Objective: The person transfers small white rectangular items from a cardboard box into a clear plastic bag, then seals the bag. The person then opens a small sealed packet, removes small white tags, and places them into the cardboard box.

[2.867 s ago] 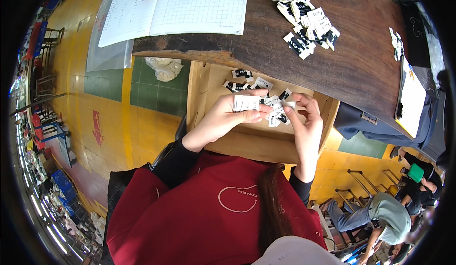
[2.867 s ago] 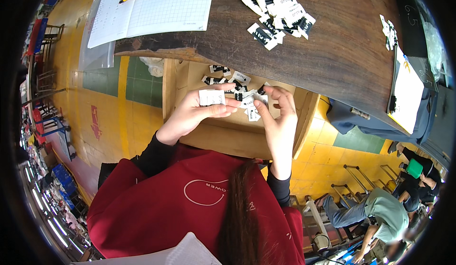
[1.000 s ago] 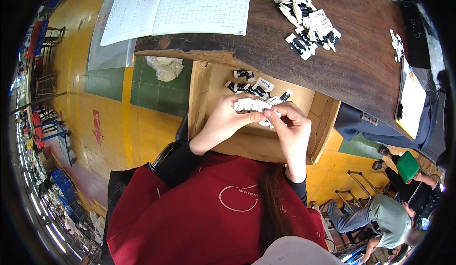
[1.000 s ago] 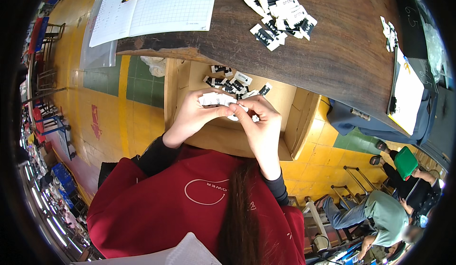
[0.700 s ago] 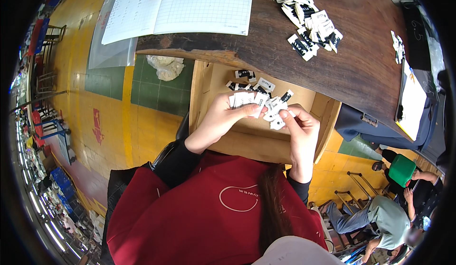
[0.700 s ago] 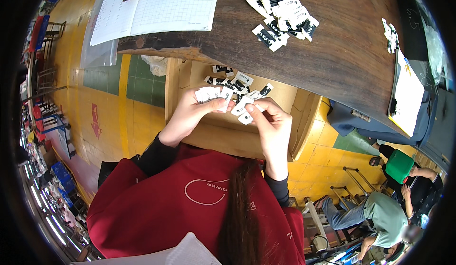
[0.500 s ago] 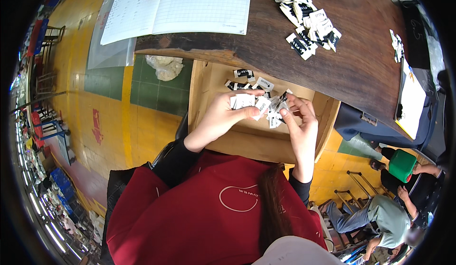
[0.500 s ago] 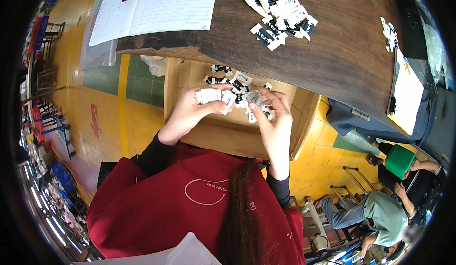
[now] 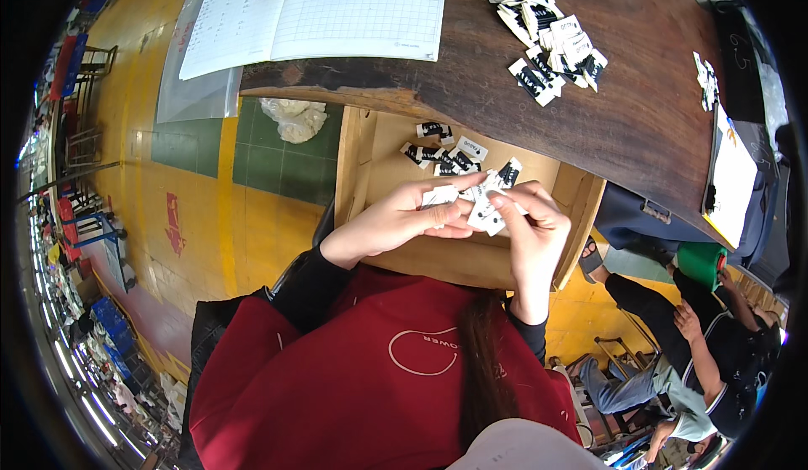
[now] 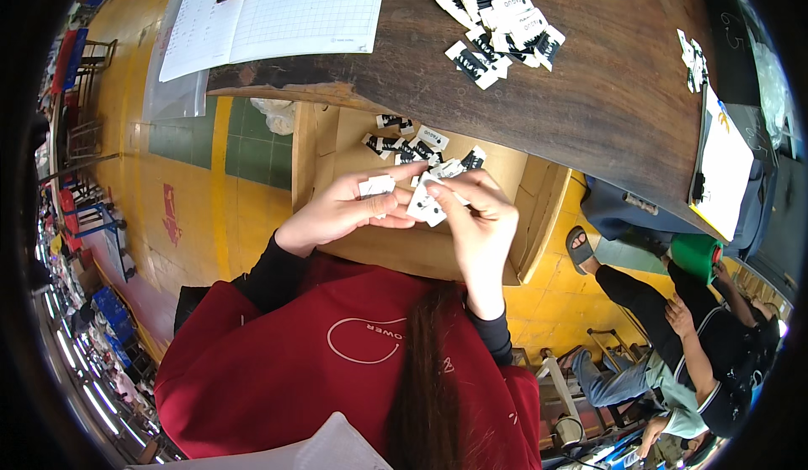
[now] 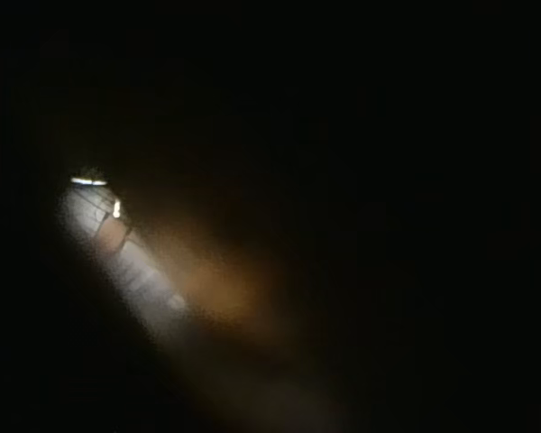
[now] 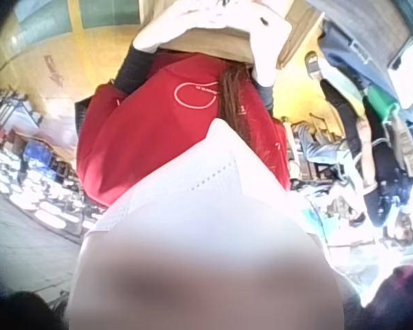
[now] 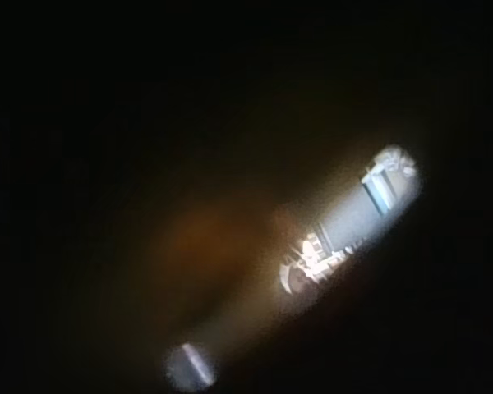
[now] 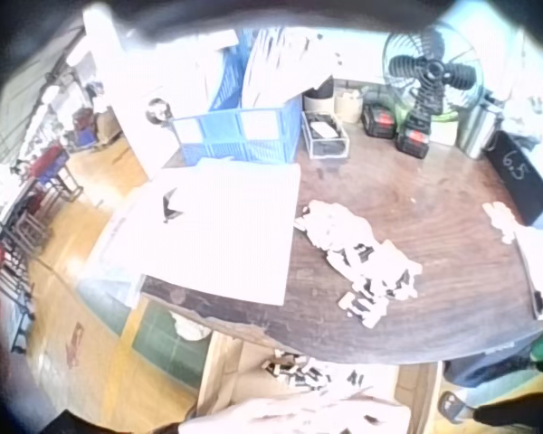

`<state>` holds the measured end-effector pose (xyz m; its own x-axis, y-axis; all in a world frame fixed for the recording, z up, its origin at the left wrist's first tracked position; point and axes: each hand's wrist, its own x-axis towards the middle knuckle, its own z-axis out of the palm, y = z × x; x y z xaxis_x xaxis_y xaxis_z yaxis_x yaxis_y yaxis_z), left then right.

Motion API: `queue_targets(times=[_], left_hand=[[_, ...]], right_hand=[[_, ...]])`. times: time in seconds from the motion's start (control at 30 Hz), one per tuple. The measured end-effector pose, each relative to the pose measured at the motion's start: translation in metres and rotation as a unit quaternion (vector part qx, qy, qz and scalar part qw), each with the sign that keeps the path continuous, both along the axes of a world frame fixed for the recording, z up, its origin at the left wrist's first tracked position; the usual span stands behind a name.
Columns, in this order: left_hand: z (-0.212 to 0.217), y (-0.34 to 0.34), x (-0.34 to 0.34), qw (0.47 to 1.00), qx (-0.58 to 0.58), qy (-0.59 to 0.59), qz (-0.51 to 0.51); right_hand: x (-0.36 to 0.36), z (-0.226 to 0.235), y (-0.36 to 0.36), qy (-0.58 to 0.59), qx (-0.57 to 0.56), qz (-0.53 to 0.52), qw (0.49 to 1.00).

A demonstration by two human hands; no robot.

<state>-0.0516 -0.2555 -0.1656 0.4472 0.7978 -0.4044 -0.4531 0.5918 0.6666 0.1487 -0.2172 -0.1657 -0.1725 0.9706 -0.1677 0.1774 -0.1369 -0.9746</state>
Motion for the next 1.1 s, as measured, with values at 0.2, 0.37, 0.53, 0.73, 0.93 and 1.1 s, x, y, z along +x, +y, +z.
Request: queue_targets(times=[0.2, 0.37, 0.53, 0.73, 0.93, 1.1], left_hand=[[-0.003, 0.006, -0.003, 0.999, 0.015, 0.049, 0.017], [-0.012, 0.005, 0.009, 0.982, 0.122, 0.143, -0.007], [-0.012, -0.005, 0.004, 0.998, 0.04, 0.03, -0.024], [-0.013, 0.001, 0.0, 0.994, 0.07, 0.079, 0.002], [-0.011, 0.005, -0.005, 0.988, 0.039, 0.124, 0.087], [-0.016, 0.004, 0.001, 0.989, 0.064, 0.12, 0.05]], right_hand=[[0.005, -0.001, 0.012, -0.165, 0.091, -0.012, 0.982], [-0.012, -0.002, -0.003, -0.063, 0.025, 0.112, 0.991], [-0.016, -0.001, -0.004, 0.028, -0.014, 0.054, 0.998], [-0.005, 0.0, -0.005, 0.034, -0.016, 0.029, 0.999], [0.017, -0.007, 0.01, -0.087, -0.036, 0.019, 0.995], [0.006, -0.002, 0.005, -0.104, 0.049, 0.068, 0.991]])
